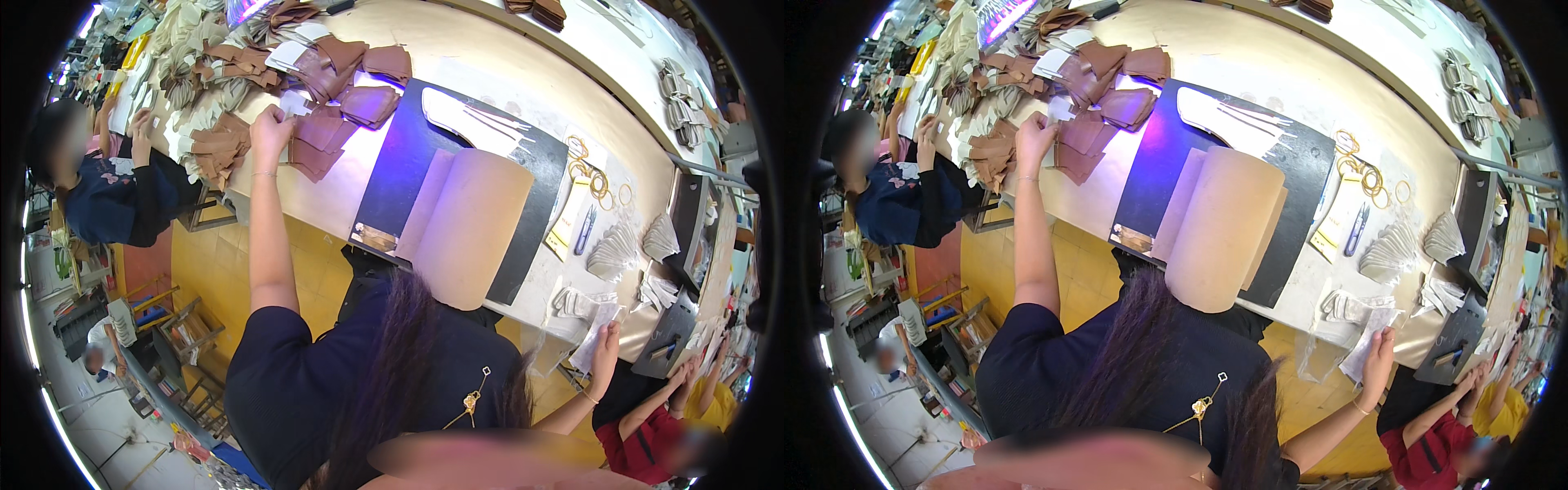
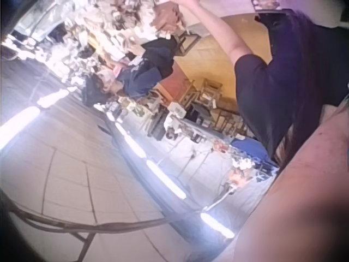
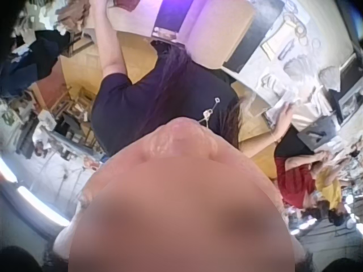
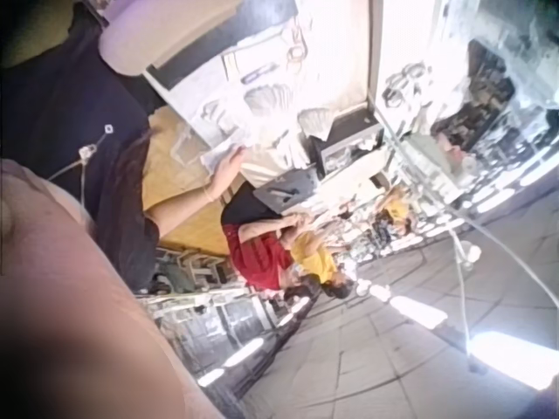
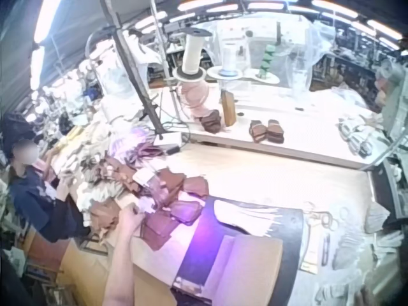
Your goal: The person uses a pen-like tool to mark or score the edges of small fabric pieces on a black cutting mat. They then pick up a cardboard mask form and insert the fabric pieces into it, pressing them into place. The person repeats this process with additional fabric pieces.
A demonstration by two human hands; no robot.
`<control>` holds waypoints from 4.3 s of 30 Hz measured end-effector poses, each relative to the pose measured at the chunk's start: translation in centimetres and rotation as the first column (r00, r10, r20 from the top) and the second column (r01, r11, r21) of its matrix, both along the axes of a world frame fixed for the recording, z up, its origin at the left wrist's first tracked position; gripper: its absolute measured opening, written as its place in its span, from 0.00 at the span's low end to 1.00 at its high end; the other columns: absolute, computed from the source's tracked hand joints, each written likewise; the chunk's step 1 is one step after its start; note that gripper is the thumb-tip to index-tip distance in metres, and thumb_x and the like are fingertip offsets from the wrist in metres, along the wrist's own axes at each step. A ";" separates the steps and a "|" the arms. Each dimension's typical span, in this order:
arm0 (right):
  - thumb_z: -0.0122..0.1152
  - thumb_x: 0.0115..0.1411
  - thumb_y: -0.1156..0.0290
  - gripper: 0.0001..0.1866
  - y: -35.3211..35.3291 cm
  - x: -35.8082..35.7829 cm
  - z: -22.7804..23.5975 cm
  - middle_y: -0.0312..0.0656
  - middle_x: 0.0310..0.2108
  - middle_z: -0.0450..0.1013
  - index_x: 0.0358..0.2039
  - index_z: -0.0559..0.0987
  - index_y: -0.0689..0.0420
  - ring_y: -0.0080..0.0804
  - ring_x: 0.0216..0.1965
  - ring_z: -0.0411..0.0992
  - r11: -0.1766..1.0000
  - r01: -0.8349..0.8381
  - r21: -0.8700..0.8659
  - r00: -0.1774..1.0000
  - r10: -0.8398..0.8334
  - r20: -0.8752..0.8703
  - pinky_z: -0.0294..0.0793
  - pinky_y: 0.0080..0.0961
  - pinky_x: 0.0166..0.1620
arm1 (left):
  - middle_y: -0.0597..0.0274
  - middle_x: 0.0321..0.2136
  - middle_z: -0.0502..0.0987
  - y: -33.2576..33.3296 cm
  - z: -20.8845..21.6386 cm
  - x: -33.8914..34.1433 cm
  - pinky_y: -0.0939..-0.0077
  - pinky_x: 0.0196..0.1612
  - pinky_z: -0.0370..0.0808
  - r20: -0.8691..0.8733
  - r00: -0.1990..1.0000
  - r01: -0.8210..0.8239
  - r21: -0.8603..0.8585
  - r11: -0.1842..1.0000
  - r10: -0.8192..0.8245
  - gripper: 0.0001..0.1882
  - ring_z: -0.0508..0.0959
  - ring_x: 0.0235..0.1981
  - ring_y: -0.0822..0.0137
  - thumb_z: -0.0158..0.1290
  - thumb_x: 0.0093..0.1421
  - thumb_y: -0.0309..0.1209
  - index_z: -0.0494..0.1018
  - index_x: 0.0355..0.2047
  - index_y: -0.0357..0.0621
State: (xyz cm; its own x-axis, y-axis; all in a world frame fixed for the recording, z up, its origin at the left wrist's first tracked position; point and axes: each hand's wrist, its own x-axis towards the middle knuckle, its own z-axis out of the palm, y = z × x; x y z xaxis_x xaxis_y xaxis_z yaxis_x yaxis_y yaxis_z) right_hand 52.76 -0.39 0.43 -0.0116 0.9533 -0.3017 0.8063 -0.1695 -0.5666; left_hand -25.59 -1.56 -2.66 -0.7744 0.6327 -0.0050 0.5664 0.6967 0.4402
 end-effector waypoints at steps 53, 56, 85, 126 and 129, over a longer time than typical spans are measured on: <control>0.70 0.58 0.69 0.10 8.9 -34.1 11.0 0.34 0.22 0.77 0.31 0.83 0.64 0.14 0.23 0.70 0.830 -0.556 0.033 0.759 0.524 -0.388 0.70 0.15 0.28 | 0.41 0.36 0.82 0.6 9.3 21.8 0.75 0.32 0.85 0.937 -0.052 0.273 0.345 0.898 -0.345 0.45 0.86 0.31 0.57 0.35 0.69 0.63 0.69 0.52 0.22; 0.70 0.58 0.68 0.10 9.0 -34.2 11.0 0.35 0.21 0.77 0.31 0.83 0.64 0.14 0.21 0.68 0.829 -0.558 0.019 0.766 0.524 -0.372 0.69 0.15 0.27 | 0.41 0.35 0.82 0.6 9.1 21.8 0.75 0.32 0.85 0.936 -0.051 0.281 0.349 0.894 -0.349 0.45 0.86 0.31 0.57 0.35 0.70 0.63 0.70 0.51 0.22; 0.78 0.51 0.71 0.19 10.6 -29.5 5.6 0.27 0.25 0.69 0.39 0.76 0.58 0.13 0.29 0.68 0.878 -0.429 -0.213 0.660 0.143 -0.738 0.69 0.12 0.33 | 0.52 0.31 0.82 0.0 5.0 20.8 0.77 0.30 0.83 0.925 -0.061 0.256 0.378 0.890 -0.376 0.17 0.84 0.25 0.67 0.57 0.66 0.33 0.75 0.46 0.29; 0.54 0.69 0.68 0.19 2.5 -18.9 -0.1 0.47 0.59 0.72 0.58 0.75 0.62 0.38 0.60 0.70 0.959 0.160 0.233 0.741 0.040 -0.671 0.64 0.32 0.64 | 0.49 0.25 0.79 5.9 4.3 18.7 0.73 0.19 0.76 0.716 -0.145 0.178 0.698 0.694 -0.683 0.22 0.79 0.19 0.62 0.59 0.65 0.39 0.72 0.43 0.27; 0.55 0.67 0.72 0.17 2.5 -13.5 1.9 0.47 0.58 0.72 0.55 0.78 0.59 0.41 0.60 0.70 0.930 -0.009 0.368 0.989 0.062 -0.131 0.65 0.33 0.63 | 0.59 0.23 0.75 10.1 3.8 17.3 0.79 0.21 0.73 0.796 0.074 0.195 0.579 0.792 -0.601 0.14 0.75 0.17 0.69 0.57 0.66 0.34 0.73 0.40 0.33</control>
